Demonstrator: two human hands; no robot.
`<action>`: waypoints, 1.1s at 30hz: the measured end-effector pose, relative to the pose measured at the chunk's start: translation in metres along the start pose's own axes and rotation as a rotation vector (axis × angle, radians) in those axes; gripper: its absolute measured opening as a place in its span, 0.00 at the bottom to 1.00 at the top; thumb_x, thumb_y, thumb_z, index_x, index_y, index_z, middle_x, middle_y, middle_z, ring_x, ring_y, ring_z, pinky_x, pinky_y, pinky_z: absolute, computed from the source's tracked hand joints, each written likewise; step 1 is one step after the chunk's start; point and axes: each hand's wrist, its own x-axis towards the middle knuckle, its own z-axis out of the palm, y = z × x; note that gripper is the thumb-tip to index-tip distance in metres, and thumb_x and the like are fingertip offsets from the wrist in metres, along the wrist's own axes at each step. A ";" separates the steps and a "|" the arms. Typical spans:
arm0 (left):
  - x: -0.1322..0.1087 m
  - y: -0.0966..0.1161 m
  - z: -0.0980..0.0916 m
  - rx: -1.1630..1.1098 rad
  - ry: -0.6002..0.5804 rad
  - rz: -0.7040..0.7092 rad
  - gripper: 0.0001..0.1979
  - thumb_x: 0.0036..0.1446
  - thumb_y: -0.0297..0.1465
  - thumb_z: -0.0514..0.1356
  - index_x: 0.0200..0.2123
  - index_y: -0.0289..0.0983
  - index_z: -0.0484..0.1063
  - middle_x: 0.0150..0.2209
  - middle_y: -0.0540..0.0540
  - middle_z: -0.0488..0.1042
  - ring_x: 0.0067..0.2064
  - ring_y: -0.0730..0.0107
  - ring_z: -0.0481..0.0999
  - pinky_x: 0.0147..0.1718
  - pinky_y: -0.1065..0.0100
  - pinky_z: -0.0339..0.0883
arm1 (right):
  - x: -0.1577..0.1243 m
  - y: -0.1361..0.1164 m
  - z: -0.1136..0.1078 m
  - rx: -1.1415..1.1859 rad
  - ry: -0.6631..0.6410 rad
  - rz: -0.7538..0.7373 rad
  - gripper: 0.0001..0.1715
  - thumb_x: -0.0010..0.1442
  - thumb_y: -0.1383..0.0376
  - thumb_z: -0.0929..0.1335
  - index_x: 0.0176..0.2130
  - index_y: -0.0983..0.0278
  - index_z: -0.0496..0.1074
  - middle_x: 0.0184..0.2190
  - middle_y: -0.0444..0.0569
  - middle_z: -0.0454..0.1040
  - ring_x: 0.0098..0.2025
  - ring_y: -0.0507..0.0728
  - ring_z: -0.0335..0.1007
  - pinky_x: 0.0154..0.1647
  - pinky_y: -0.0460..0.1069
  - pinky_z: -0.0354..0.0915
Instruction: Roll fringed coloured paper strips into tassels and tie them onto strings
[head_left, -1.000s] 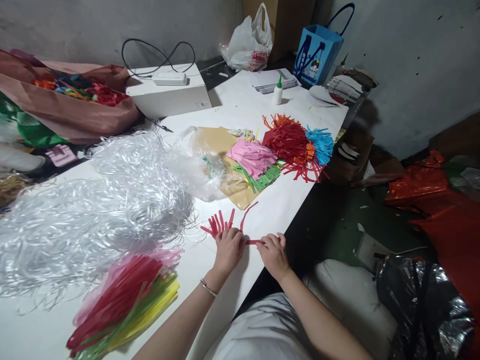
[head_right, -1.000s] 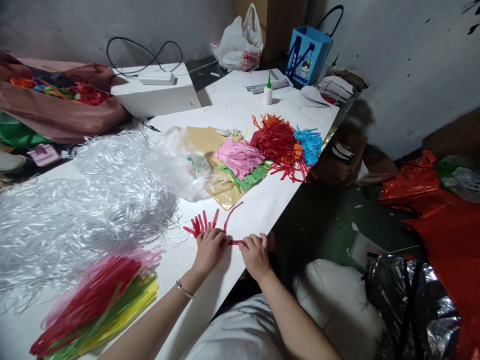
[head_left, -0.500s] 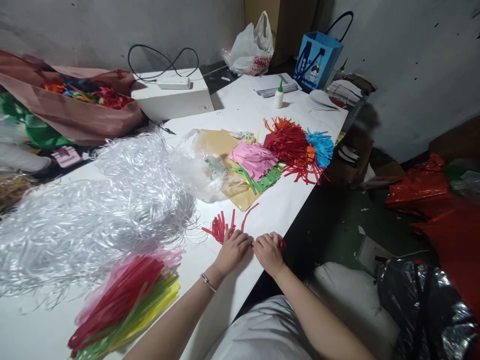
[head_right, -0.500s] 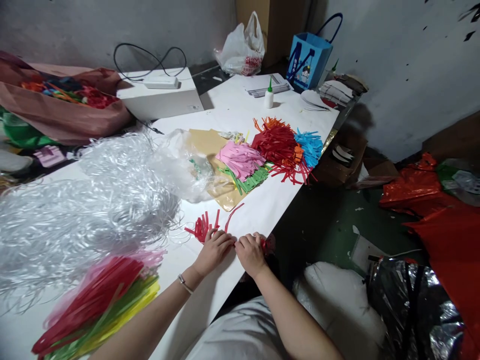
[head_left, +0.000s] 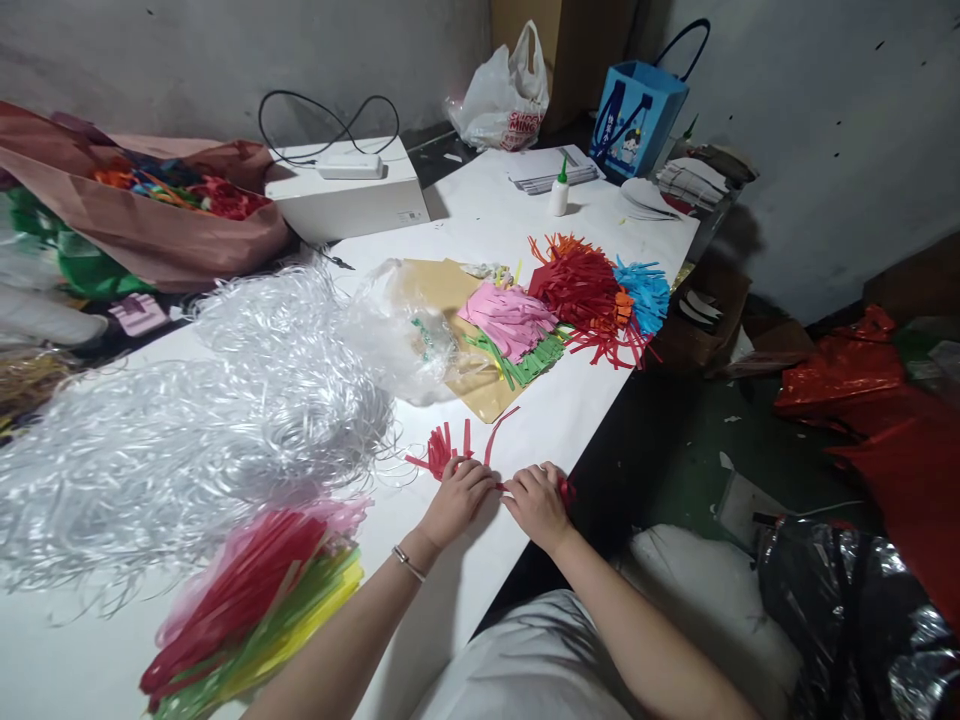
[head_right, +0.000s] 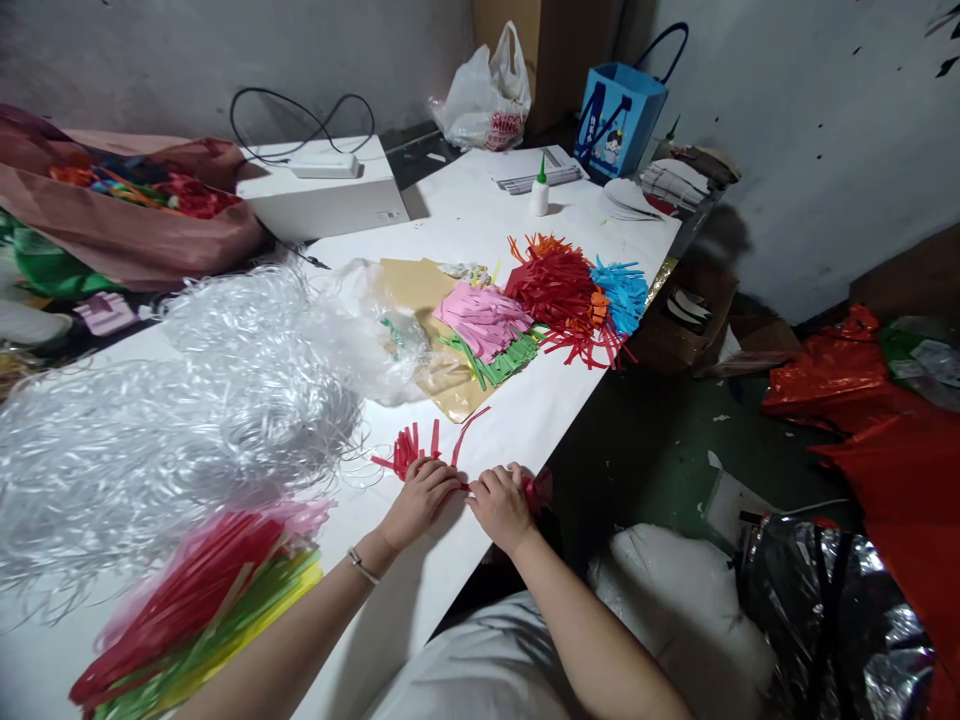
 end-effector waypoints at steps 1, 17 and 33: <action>0.001 0.000 0.000 -0.005 -0.006 -0.016 0.11 0.62 0.25 0.53 0.41 0.41 0.74 0.43 0.46 0.77 0.46 0.63 0.69 0.55 0.52 0.53 | 0.000 0.000 0.002 -0.006 0.003 0.001 0.05 0.64 0.62 0.67 0.35 0.60 0.70 0.32 0.44 0.71 0.39 0.56 0.63 0.52 0.57 0.51; -0.002 0.007 0.001 -0.055 0.076 -0.164 0.09 0.60 0.26 0.56 0.35 0.41 0.75 0.42 0.45 0.75 0.45 0.61 0.68 0.49 0.54 0.57 | -0.022 0.022 -0.002 -0.023 0.107 0.068 0.09 0.64 0.71 0.64 0.32 0.62 0.69 0.32 0.45 0.72 0.39 0.54 0.63 0.55 0.56 0.48; 0.018 0.028 0.001 0.135 0.055 -0.371 0.06 0.55 0.26 0.58 0.29 0.38 0.74 0.38 0.42 0.73 0.41 0.55 0.69 0.45 0.48 0.57 | -0.015 0.023 -0.018 -0.074 0.065 0.344 0.08 0.62 0.66 0.66 0.30 0.62 0.69 0.34 0.50 0.69 0.41 0.60 0.61 0.51 0.59 0.51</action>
